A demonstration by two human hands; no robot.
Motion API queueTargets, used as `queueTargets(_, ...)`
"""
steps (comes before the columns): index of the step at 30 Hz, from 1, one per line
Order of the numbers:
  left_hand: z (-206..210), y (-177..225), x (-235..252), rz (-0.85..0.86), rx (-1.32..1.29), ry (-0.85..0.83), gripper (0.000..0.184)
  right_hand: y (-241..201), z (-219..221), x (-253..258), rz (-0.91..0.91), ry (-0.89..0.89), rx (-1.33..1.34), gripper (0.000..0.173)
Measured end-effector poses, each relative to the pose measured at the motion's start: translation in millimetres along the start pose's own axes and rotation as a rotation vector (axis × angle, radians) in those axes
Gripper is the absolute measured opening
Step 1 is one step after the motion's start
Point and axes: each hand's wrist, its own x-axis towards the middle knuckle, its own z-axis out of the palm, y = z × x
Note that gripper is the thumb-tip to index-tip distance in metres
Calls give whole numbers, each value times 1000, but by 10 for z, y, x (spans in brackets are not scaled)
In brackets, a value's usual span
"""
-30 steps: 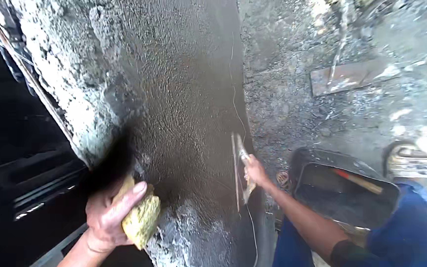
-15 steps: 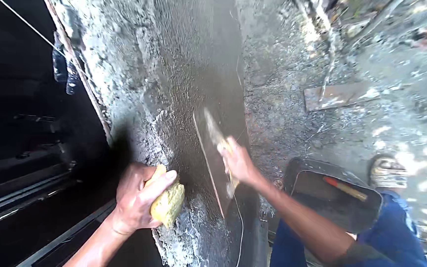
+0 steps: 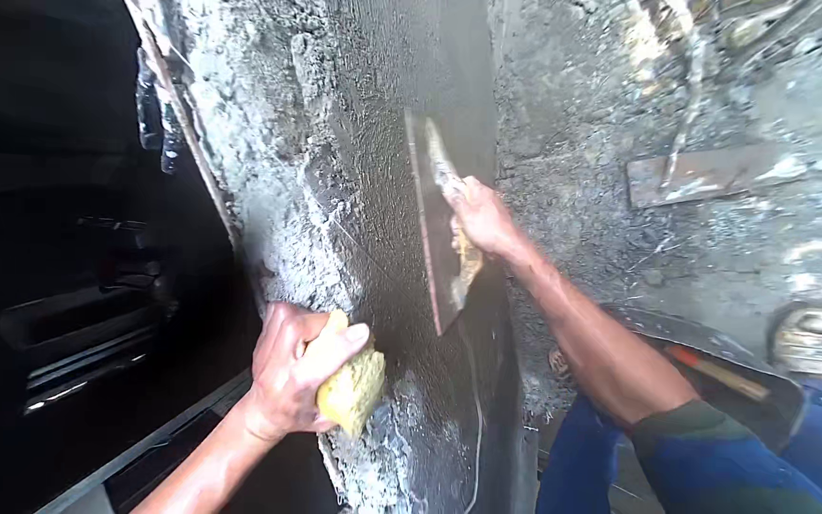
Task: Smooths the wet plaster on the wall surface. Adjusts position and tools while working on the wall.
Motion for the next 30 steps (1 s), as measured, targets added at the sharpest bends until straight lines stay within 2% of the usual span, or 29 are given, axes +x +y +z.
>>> queueTargets(2,16,-6,2,22,-9,9,56,-289,186,-594,-105,-30,-28,43)
queueTargets(4,8,-15,6,30,-9,8,60,-214,336,-1058,-162,-92,-76,40)
queueTargets(8,8,-8,23,14,20,-11,61,757,387,-1640,-186,-61,-232,46)
queueTargets(9,-6,-1,21,9,36,-16,61,1058,361,-1638,-145,-38,-247,48)
queueTargets(11,-16,11,34,-3,59,-30,59,1561,212,-1374,46,-17,-250,48)
queueTargets(14,-16,15,58,-11,80,-37,53,1918,-132,-470,257,19,-188,50)
queueTargets(17,-12,3,53,-9,73,-32,48,1713,-313,424,238,48,-107,53)
queueTargets(19,-14,-5,33,-6,59,-21,49,1171,-303,670,117,48,-128,53)
queueTargets(22,8,-27,-4,9,36,-1,55,30,-116,377,-135,17,-154,48)
queueTargets(24,14,-22,0,29,32,5,59,-430,81,-108,-255,-8,-179,41)
queueTargets(26,20,-24,29,41,37,12,61,-422,250,-700,-360,-24,-241,38)
queueTargets(27,24,-27,41,40,43,11,61,-247,296,-914,-411,-34,-282,39)
queueTargets(30,13,-14,26,26,54,-10,63,650,323,-1327,-462,-48,-349,49)
